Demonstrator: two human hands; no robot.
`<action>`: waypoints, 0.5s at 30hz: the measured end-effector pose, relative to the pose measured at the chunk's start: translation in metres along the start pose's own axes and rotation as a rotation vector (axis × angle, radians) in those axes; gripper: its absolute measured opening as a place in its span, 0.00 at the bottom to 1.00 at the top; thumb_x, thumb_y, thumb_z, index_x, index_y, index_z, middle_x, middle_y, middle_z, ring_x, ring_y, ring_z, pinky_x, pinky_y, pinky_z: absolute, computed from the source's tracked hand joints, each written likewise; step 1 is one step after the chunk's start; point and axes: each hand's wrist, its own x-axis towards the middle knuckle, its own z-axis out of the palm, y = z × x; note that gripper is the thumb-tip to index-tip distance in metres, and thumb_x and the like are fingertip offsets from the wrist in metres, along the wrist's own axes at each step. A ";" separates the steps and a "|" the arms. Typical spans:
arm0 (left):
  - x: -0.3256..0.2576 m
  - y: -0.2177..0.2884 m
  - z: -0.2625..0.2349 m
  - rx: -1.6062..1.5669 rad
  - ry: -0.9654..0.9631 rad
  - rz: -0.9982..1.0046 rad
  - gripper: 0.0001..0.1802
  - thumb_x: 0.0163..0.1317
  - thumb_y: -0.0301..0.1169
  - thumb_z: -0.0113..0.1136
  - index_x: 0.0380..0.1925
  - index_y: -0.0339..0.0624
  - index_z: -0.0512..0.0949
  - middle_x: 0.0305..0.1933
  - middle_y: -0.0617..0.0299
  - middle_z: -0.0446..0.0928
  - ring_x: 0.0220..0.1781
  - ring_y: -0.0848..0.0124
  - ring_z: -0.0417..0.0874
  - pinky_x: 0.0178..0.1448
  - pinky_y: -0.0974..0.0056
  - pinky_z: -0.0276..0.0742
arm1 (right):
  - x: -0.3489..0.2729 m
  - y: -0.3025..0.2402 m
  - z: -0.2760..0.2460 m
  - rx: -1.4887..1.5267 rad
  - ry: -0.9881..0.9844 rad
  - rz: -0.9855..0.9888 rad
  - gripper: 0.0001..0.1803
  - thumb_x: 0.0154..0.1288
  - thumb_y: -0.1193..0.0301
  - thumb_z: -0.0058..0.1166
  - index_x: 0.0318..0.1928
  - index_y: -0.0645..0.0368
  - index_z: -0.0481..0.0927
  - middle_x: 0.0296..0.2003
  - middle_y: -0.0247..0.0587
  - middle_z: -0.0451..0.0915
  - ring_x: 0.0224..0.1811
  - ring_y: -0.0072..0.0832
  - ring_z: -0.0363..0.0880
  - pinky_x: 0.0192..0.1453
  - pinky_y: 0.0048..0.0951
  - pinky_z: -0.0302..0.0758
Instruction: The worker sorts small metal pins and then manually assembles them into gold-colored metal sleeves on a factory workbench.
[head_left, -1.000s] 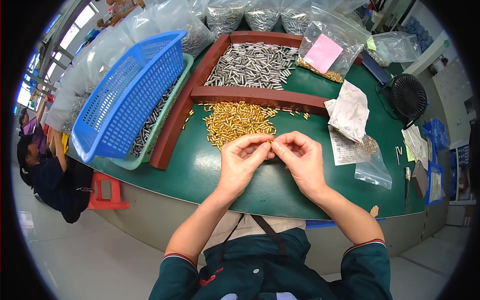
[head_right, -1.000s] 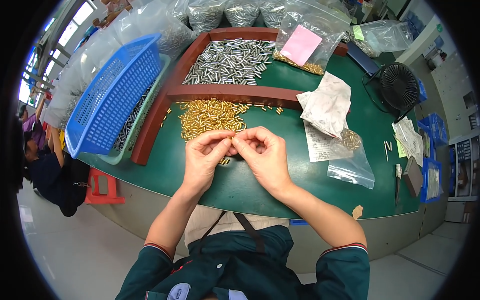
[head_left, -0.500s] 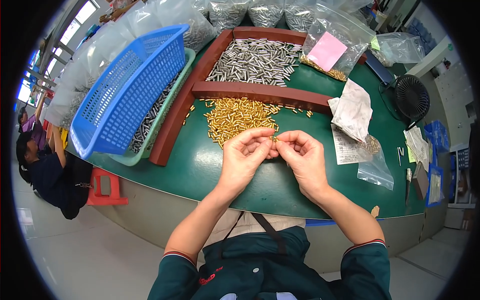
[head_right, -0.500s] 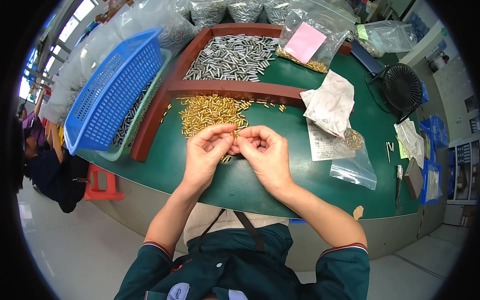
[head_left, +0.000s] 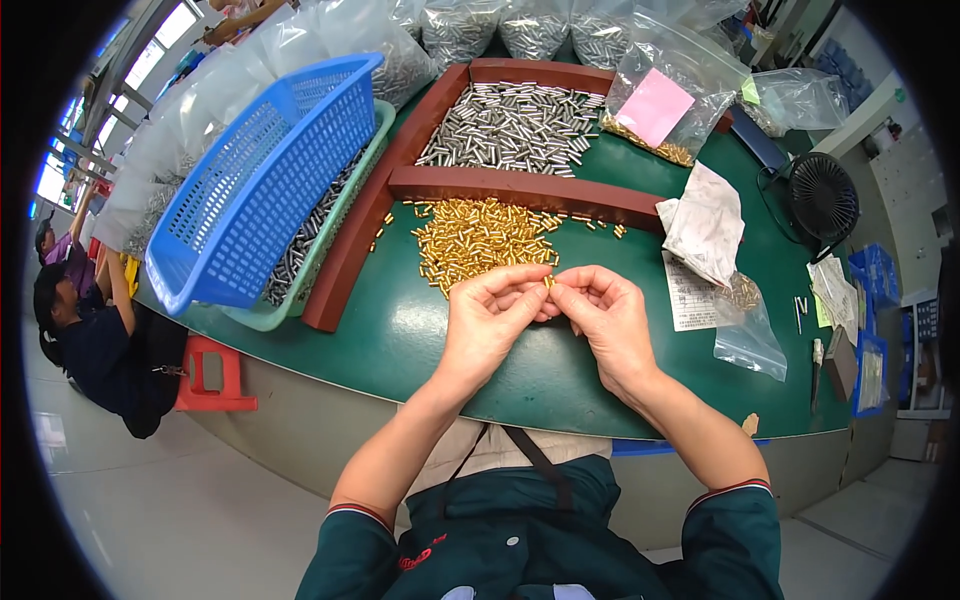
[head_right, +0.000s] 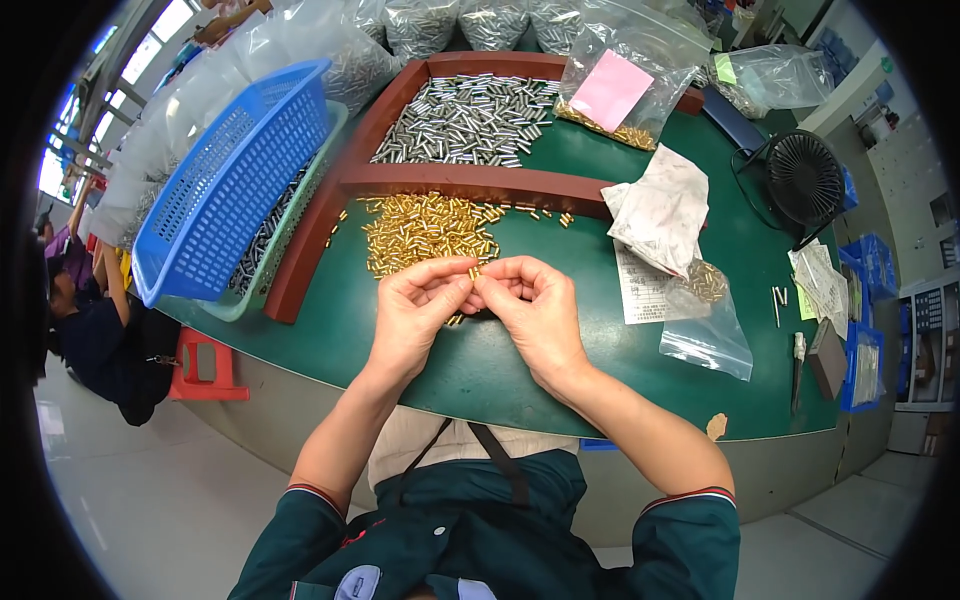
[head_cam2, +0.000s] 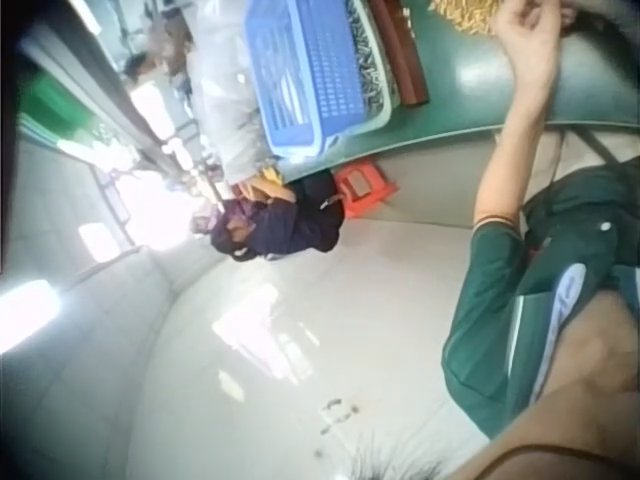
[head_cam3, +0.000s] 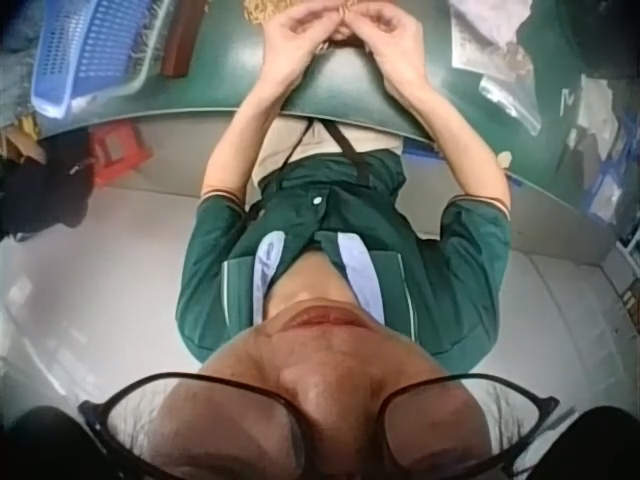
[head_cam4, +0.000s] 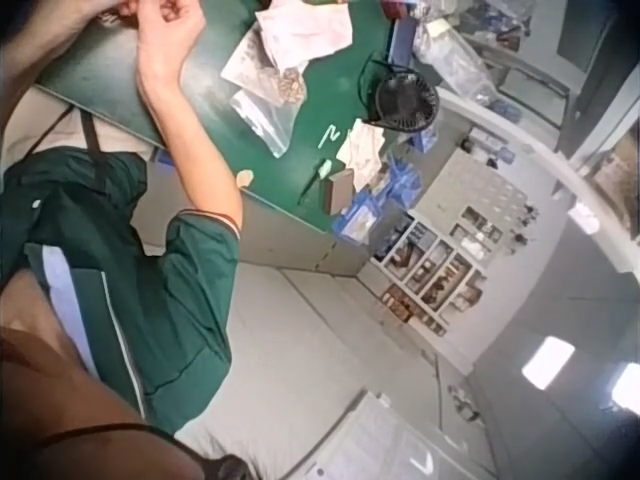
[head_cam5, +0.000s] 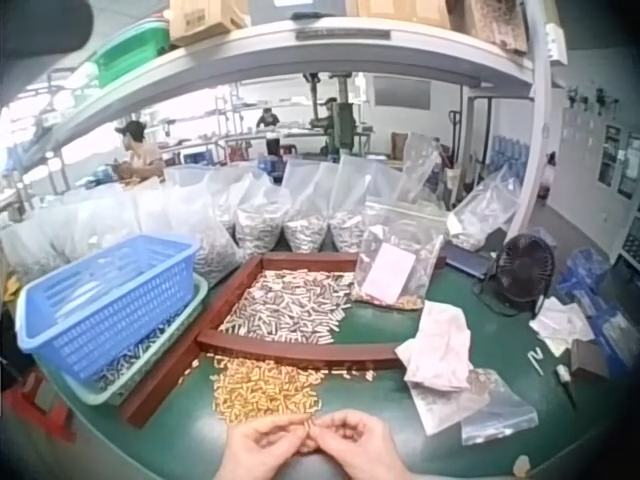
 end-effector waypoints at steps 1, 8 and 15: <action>0.000 0.000 0.000 0.001 0.000 0.002 0.12 0.61 0.21 0.56 0.44 0.28 0.76 0.35 0.57 0.80 0.35 0.73 0.82 0.41 0.71 0.79 | 0.000 0.000 0.000 0.000 -0.001 -0.001 0.07 0.61 0.76 0.55 0.37 0.68 0.77 0.29 0.38 0.80 0.30 0.18 0.78 0.39 0.18 0.76; 0.000 0.000 0.000 0.007 0.008 0.007 0.12 0.60 0.21 0.56 0.44 0.28 0.76 0.35 0.57 0.80 0.35 0.73 0.82 0.41 0.71 0.79 | 0.000 -0.001 0.001 0.026 -0.022 0.002 0.06 0.61 0.77 0.55 0.36 0.69 0.76 0.29 0.39 0.80 0.30 0.19 0.78 0.39 0.19 0.76; 0.001 -0.001 -0.001 -0.025 -0.011 -0.012 0.12 0.62 0.21 0.55 0.45 0.29 0.76 0.34 0.57 0.80 0.35 0.74 0.81 0.41 0.72 0.78 | 0.000 -0.001 0.000 0.021 -0.013 0.002 0.07 0.61 0.76 0.54 0.37 0.69 0.76 0.29 0.39 0.80 0.31 0.18 0.78 0.40 0.19 0.76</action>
